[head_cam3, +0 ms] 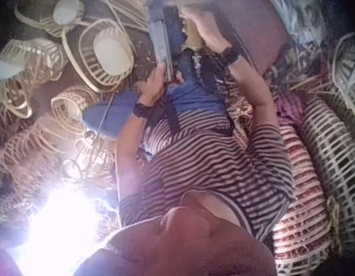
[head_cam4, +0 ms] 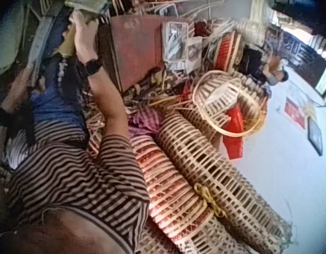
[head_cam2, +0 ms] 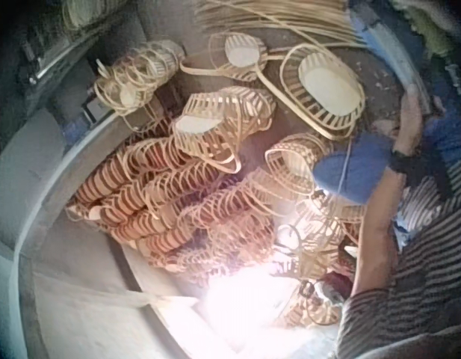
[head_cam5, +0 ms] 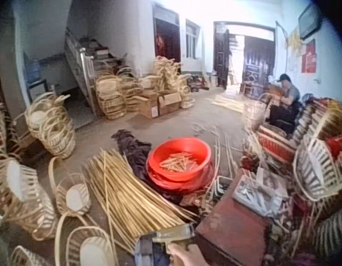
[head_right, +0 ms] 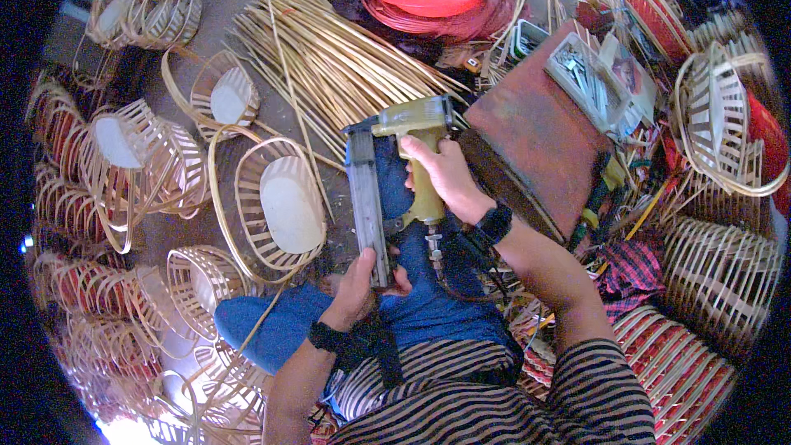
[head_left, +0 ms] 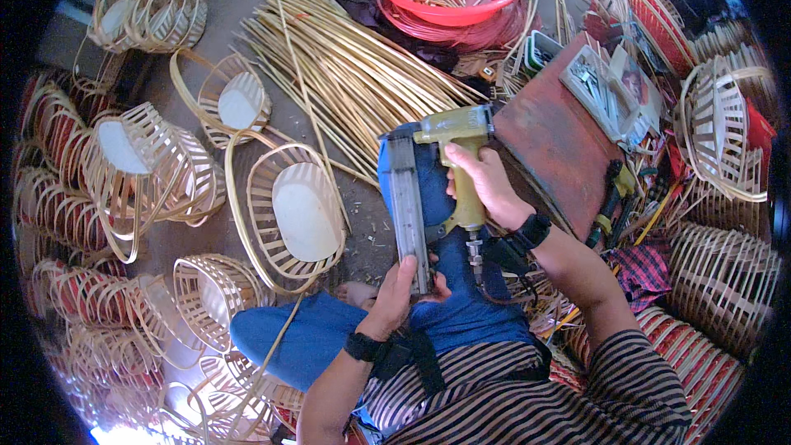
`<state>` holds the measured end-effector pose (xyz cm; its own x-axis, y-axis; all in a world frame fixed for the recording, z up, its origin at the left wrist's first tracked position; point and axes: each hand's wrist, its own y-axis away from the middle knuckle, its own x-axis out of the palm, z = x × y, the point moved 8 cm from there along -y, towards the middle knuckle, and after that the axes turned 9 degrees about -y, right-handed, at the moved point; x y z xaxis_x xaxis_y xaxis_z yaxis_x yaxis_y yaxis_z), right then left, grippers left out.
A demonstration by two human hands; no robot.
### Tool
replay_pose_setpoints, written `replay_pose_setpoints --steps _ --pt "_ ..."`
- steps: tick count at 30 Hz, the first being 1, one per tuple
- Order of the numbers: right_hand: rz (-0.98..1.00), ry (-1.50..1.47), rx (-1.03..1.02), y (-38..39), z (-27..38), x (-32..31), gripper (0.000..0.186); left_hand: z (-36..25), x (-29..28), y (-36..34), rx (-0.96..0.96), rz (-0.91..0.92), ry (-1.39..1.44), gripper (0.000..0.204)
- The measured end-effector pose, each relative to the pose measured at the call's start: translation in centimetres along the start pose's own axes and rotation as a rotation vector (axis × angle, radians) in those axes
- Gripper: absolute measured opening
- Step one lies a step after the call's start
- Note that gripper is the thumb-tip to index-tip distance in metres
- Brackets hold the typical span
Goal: The person assembles wooden baskets by securing slats and rims with a pneumatic nail gun and trimming excess material with pliers.
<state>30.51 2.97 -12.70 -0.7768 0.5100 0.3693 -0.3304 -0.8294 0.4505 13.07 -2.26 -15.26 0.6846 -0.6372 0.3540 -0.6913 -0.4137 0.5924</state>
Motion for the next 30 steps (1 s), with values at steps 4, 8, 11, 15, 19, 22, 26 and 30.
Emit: replay_pose_setpoints --steps 4,8,11,15,19,22,26,30 --pt "0.178 0.566 0.003 -1.5 -0.8 -0.2 0.044 2.2 -0.4 1.8 -0.144 0.043 0.033 0.042" --pt "0.1 0.892 -0.14 -2.4 1.0 -5.2 0.057 2.4 -1.3 3.9 -0.195 -0.005 -0.008 0.038" --pt "-0.28 0.895 -0.287 -2.1 5.6 -13.2 0.038 2.8 -1.7 4.5 -0.217 0.012 0.001 0.042" --pt "-0.69 0.96 -0.419 -0.7 10.0 -23.9 0.024 2.4 -2.2 5.4 -0.211 -0.019 0.0 0.042" --pt "-0.771 0.966 -0.401 -2.1 10.2 -29.6 0.017 2.7 -2.8 5.0 -0.269 -0.052 -0.006 0.042" --pt "-0.69 0.988 -0.405 -4.4 10.4 -29.9 0.017 2.8 -3.0 4.9 -0.302 -0.077 0.001 0.042" --pt "-0.618 1.027 -0.404 -7.2 10.6 -28.7 0.018 2.7 -2.9 3.8 -0.327 -0.092 -0.006 0.042" --pt "-0.548 1.074 -0.3 -8.6 9.8 -28.4 0.019 2.6 -3.0 2.3 -0.346 -0.091 -0.011 0.042"
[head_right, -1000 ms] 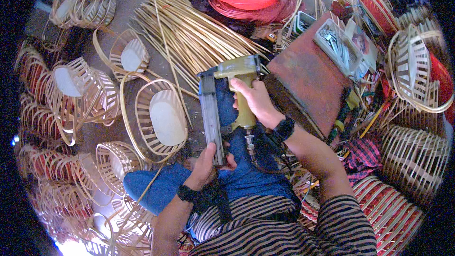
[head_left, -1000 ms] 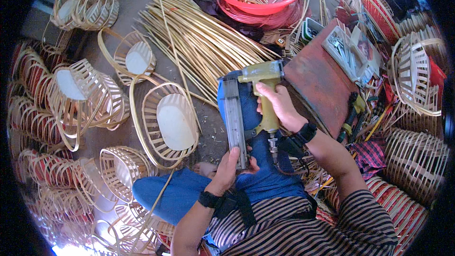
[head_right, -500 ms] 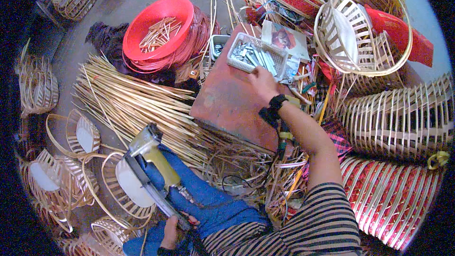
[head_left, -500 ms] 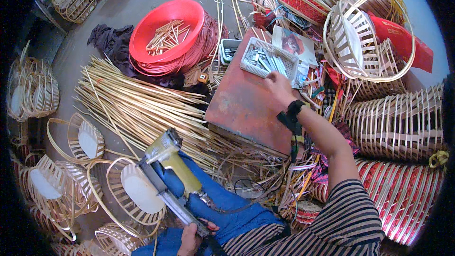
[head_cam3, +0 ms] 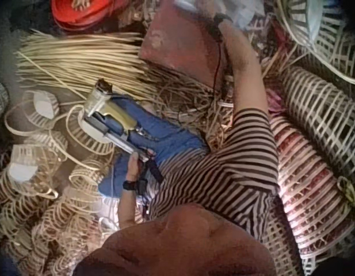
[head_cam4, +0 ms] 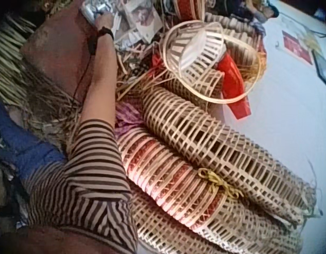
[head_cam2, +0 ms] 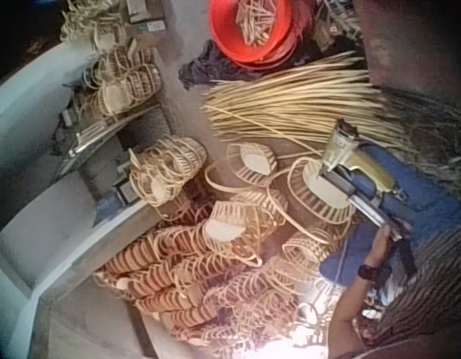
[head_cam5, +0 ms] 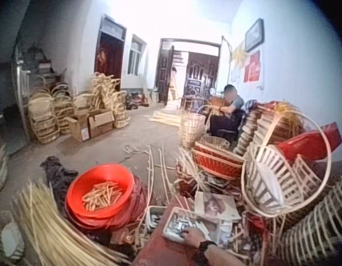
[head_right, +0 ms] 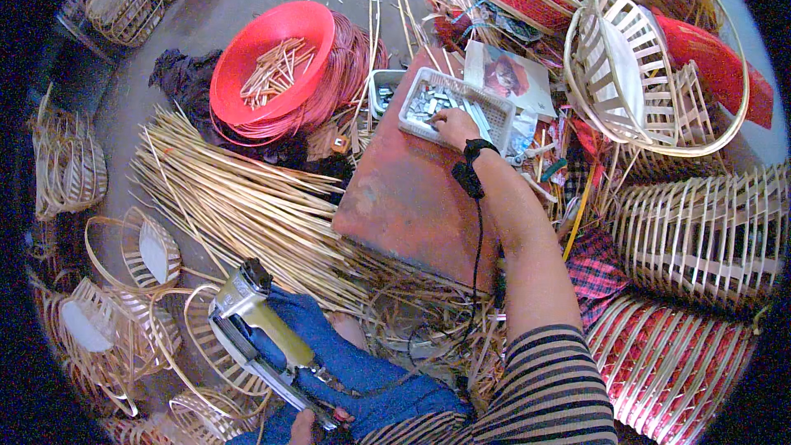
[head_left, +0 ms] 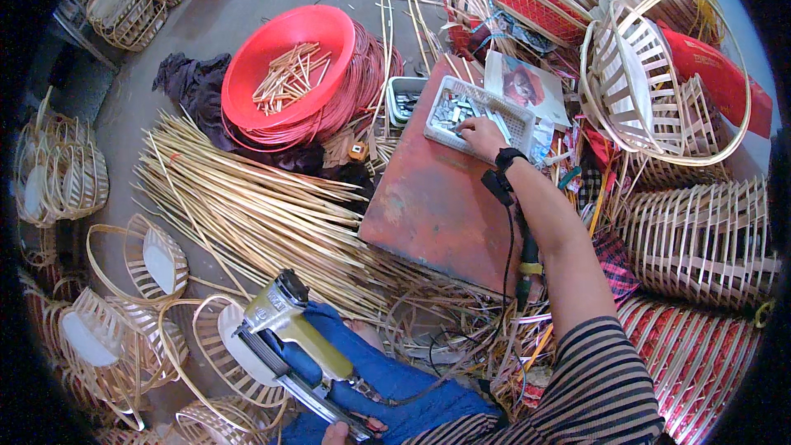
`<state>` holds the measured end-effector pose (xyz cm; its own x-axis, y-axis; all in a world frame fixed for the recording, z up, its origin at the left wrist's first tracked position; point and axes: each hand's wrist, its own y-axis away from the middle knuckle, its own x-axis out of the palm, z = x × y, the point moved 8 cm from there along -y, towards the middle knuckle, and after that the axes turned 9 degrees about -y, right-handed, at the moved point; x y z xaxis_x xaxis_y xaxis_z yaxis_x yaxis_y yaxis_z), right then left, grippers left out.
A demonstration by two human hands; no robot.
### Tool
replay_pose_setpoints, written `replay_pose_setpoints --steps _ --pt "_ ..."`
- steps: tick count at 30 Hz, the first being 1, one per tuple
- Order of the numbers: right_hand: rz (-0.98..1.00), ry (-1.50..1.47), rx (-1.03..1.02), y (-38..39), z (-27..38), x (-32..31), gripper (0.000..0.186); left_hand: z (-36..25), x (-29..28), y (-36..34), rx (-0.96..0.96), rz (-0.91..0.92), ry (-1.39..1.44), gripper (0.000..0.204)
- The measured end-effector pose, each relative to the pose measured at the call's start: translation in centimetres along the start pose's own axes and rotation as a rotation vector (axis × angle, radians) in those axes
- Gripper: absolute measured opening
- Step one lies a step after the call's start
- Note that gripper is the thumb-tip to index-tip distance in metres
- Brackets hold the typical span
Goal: The person assembles wooden baskets by securing slats and rims with a pneumatic nail gun and trimming excess material with pliers.
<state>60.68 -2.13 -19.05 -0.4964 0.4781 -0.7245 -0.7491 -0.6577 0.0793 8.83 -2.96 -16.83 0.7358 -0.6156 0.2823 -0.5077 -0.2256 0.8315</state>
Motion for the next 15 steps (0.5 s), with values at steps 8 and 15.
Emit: replay_pose_setpoints --steps 8,15 --pt "0.1 0.161 0.038 0.8 0.3 -0.7 0.018 -1.3 0.1 -2.1 -0.025 0.012 -0.024 0.042" --pt "0.21 0.299 -0.023 0.3 0.7 0.7 0.022 -1.9 0.2 -3.0 -0.029 0.029 -0.052 0.042"
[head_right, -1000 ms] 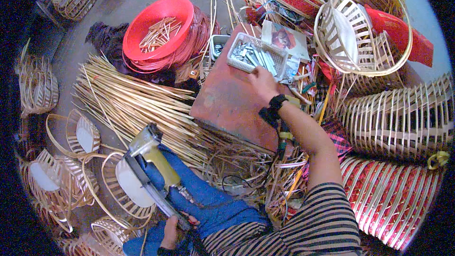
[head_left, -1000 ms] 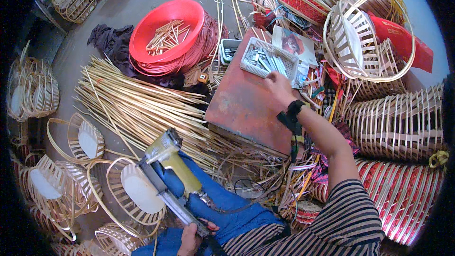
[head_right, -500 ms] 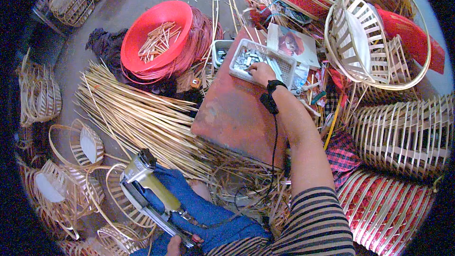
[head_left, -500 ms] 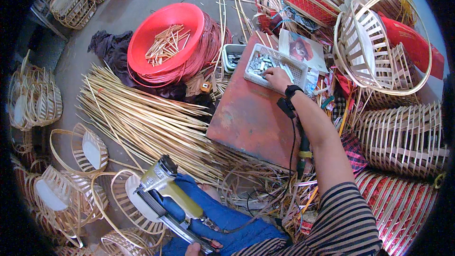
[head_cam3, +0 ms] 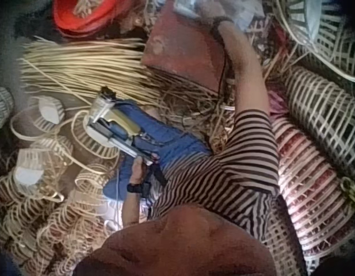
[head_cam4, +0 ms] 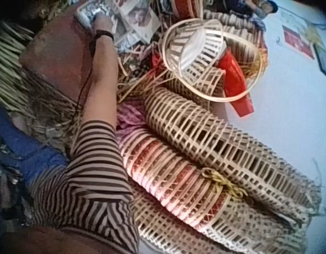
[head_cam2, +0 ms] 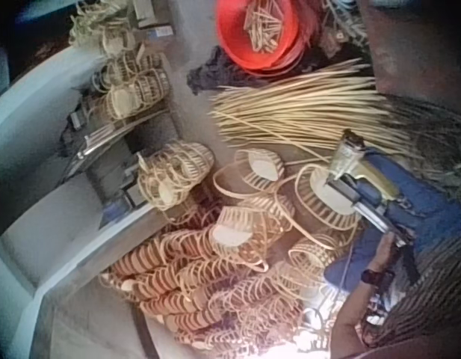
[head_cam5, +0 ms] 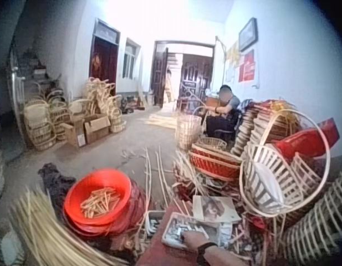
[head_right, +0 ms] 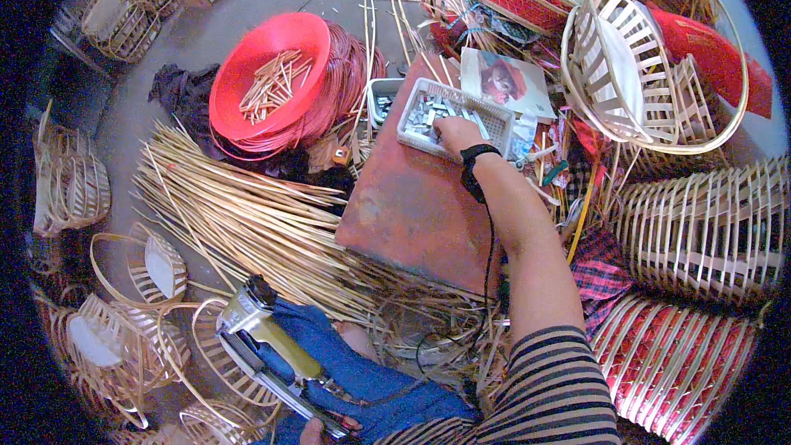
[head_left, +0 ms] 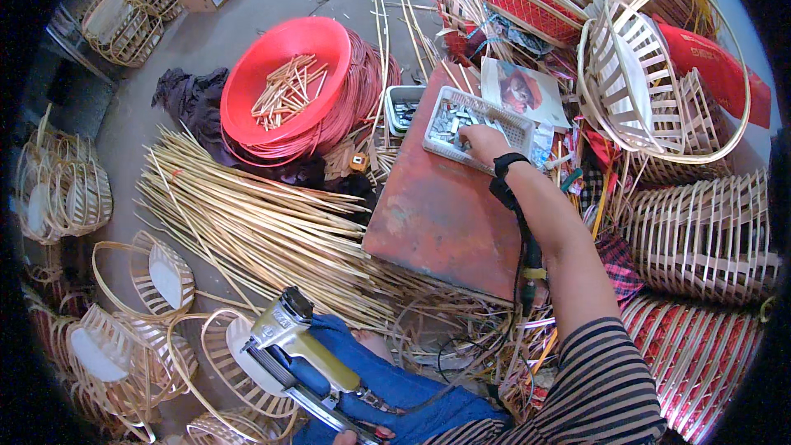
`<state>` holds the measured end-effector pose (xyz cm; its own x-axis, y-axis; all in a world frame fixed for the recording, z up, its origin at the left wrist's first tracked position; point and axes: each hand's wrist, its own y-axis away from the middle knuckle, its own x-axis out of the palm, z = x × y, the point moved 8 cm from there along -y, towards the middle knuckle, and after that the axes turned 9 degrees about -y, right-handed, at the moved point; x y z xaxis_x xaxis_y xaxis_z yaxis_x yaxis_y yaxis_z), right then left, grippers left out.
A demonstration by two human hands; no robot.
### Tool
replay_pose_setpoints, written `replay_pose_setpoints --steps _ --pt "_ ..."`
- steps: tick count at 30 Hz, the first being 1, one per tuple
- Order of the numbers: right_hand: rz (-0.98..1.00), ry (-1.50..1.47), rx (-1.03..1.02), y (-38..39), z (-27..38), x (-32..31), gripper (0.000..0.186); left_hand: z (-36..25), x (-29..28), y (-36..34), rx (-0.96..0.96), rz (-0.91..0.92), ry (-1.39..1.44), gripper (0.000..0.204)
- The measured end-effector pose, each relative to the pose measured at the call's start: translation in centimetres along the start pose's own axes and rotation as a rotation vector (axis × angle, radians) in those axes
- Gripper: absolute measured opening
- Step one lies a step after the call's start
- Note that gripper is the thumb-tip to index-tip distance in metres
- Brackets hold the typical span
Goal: The person assembles wooden baskets by securing slats and rims with a pneumatic nail gun and trimming excess material with pliers.
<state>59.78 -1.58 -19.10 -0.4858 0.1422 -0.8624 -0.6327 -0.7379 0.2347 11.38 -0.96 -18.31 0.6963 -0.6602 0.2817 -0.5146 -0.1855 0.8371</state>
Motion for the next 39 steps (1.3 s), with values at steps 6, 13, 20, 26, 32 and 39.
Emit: replay_pose_setpoints --steps 6,13,20,26,32,39 --pt "0.013 0.213 0.058 -0.7 0.2 0.2 0.019 -0.3 -0.1 -0.5 -0.001 0.004 -0.011 0.042" --pt "0.005 0.173 0.097 -0.5 -0.3 -0.1 0.024 -0.6 -0.1 -0.8 -0.006 0.007 -0.025 0.042" --pt "-0.012 0.149 0.158 0.0 -0.7 -0.2 0.024 -0.7 -0.1 -1.1 -0.006 0.004 -0.04 0.043" --pt "-0.121 -0.034 0.249 1.2 -2.3 -1.3 0.029 -0.9 0.1 -1.3 -0.009 0.006 -0.054 0.043" --pt "-0.186 -0.089 0.346 2.4 -4.2 -2.1 0.031 -1.0 0.3 -1.4 -0.012 0.011 -0.061 0.043" --pt "-0.426 -0.054 0.184 1.4 -1.4 -2.9 0.026 -1.0 0.4 -1.2 -0.025 0.019 -0.063 0.043"
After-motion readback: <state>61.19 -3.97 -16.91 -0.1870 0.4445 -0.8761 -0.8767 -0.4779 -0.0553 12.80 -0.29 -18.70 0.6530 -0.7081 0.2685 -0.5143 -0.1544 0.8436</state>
